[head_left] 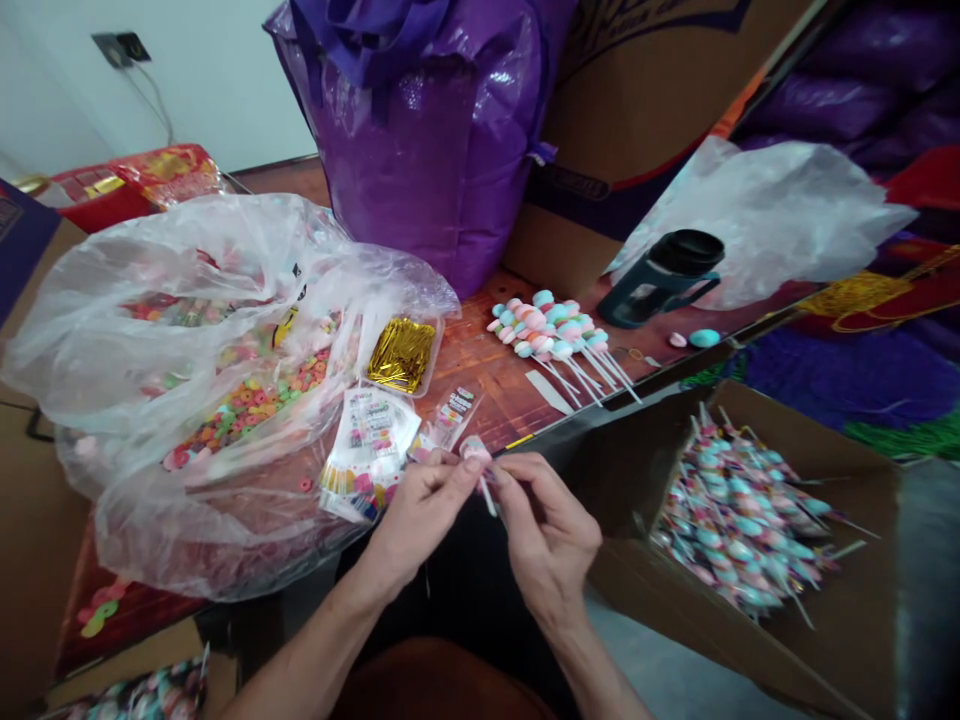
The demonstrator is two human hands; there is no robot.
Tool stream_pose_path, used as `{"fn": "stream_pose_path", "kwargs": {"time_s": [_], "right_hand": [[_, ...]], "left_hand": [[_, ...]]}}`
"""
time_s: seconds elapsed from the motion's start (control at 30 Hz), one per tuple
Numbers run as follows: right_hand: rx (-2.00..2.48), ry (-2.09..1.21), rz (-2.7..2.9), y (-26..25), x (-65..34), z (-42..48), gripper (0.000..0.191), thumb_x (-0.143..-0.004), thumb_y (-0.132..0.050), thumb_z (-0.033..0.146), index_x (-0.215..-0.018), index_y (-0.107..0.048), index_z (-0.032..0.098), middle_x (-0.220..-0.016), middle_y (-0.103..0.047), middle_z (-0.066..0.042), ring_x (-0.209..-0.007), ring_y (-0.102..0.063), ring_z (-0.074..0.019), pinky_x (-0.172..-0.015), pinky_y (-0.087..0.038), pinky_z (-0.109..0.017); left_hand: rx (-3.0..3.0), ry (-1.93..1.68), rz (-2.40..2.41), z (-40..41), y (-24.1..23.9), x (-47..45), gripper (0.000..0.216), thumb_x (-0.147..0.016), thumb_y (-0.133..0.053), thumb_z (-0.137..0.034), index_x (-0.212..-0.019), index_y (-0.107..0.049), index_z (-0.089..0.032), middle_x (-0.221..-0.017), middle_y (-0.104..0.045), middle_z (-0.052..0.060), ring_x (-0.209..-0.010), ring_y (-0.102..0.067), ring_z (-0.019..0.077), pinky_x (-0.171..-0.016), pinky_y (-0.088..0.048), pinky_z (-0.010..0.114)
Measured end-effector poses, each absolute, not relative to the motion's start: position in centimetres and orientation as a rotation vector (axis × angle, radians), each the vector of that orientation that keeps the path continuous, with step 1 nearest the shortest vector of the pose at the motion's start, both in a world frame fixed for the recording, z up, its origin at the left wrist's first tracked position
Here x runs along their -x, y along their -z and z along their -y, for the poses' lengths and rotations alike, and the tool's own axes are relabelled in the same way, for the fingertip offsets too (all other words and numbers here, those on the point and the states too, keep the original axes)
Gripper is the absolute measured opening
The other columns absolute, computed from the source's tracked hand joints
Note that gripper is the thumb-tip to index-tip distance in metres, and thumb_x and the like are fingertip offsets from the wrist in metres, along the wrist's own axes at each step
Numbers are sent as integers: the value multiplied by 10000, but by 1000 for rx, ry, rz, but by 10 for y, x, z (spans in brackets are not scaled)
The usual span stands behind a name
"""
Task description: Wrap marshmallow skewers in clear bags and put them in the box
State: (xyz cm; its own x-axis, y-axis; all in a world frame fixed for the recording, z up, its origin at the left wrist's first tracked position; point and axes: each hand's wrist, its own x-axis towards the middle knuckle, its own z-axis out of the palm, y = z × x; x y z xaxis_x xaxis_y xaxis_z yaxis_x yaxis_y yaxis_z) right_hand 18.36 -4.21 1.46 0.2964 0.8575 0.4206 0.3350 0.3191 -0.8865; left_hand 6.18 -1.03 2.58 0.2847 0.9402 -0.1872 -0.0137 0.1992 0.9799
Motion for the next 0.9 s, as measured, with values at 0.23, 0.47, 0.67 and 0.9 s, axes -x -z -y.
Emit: {"fn": "stream_pose_path", "kwargs": {"time_s": [0.23, 0.47, 0.67, 0.9], "right_hand": [[1368, -358, 1297, -13, -212, 75, 167, -909, -619, 96, -944, -722, 222, -880, -666, -22, -793, -634, -149, -722, -513, -265], [1393, -745, 987, -11, -237, 94, 194, -960, -604, 288, -986, -787, 227, -788, -703, -32, -639, -622, -142, -594, -529, -264], [1295, -1220, 746, 3, -241, 93, 227, -856, -738, 399, -865, -778, 176, -675, -692, -40, -533, -622, -140, -496, -505, -253], [1100, -1094, 203, 42, -279, 88, 271, -680, -886, 377, -791, -727, 187, -628, -582, 42, -495, -442, -35, -485, -392, -164]], "left_hand": [[-1363, -806, -1049, 31, -21, -91, 392, -966, -533, -402, -765, -762, -155, -871, -615, 71, -819, -594, 170, -761, -468, 297], [-932, -830, -879, 36, -15, -128, 340, -913, -624, -437, -880, -794, -144, -946, -701, 89, -788, -624, 169, -732, -503, 302], [-1213, -916, -1085, 28, -4, -131, 139, -837, -715, -277, -791, -795, -174, -875, -724, 63, -842, -657, 185, -799, -505, 301], [-1908, -961, -1285, -4, 8, -81, 136, -877, -683, -227, -968, -784, -220, -1037, -725, 74, -1007, -643, 233, -955, -480, 379]]}}
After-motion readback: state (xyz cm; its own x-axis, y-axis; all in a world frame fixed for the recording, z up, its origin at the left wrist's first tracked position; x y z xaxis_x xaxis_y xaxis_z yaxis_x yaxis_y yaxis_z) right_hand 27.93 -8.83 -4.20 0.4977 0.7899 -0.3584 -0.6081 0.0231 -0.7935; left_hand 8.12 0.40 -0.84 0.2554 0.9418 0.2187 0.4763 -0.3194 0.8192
